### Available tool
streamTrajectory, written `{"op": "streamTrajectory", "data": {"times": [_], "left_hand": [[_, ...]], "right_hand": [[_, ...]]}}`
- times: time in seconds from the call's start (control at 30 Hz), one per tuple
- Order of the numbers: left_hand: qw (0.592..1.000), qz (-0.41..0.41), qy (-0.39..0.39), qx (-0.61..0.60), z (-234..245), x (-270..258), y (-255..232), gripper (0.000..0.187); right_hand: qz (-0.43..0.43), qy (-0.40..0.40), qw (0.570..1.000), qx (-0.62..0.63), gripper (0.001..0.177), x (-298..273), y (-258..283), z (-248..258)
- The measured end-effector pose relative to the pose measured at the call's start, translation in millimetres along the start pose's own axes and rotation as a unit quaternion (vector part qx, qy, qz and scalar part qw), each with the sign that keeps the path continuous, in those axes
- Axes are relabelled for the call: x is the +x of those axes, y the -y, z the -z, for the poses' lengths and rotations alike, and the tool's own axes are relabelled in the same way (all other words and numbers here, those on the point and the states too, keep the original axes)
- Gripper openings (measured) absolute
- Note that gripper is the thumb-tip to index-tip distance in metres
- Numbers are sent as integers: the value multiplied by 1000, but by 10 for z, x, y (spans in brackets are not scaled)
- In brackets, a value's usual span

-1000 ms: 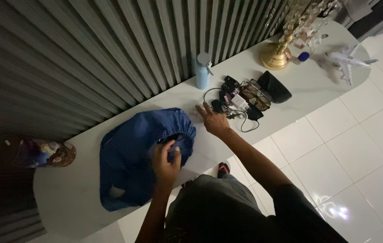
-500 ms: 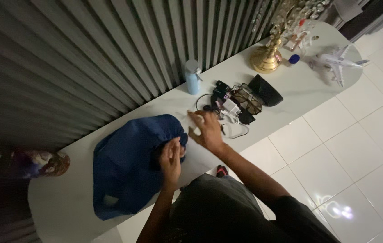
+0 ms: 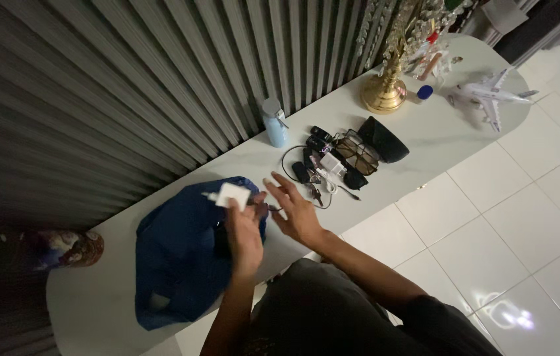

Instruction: The person packs a blue drawstring bag with daily essentials. They place a wallet, sunglasses, a power bank, a charging cable, a power adapter, a car key, a small black pouch, and a glasses case into the bag one by one.

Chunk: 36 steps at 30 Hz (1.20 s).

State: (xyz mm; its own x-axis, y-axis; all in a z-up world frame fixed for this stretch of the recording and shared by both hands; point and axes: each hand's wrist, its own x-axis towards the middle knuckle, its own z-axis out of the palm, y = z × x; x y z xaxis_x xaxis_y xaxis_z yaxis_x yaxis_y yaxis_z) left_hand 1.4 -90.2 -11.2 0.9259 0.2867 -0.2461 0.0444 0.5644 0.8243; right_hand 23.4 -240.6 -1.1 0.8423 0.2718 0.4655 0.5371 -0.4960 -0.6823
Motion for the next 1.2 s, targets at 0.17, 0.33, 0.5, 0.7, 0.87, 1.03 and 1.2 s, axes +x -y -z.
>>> {"op": "streamTrajectory", "data": {"times": [0.17,0.33,0.5,0.7,0.87,1.03,1.2], "left_hand": [[996,-63,3,-65,218,46,-275,72],[982,-121,26,-143,545,58,-556,68],[992,-115,-3,-59,611,36,-668,66],[996,-13,61,-58,483,22,-391,61],[995,22,92,-30,409,38,-221,61],[997,48,62,9,282,57,-98,57],[993,8,112,40,194,47,-27,58]], "right_hand": [[51,-25,997,-57,25,-142,-599,-84],[22,53,997,-51,13,-167,-1087,-21],[-118,112,987,-5,19,-48,-1018,194],[-158,279,936,146,52,257,-853,483],[-160,315,871,343,39,342,-811,640],[-233,206,866,392,41,437,-494,727],[-184,165,895,371,46,480,-107,825]]}}
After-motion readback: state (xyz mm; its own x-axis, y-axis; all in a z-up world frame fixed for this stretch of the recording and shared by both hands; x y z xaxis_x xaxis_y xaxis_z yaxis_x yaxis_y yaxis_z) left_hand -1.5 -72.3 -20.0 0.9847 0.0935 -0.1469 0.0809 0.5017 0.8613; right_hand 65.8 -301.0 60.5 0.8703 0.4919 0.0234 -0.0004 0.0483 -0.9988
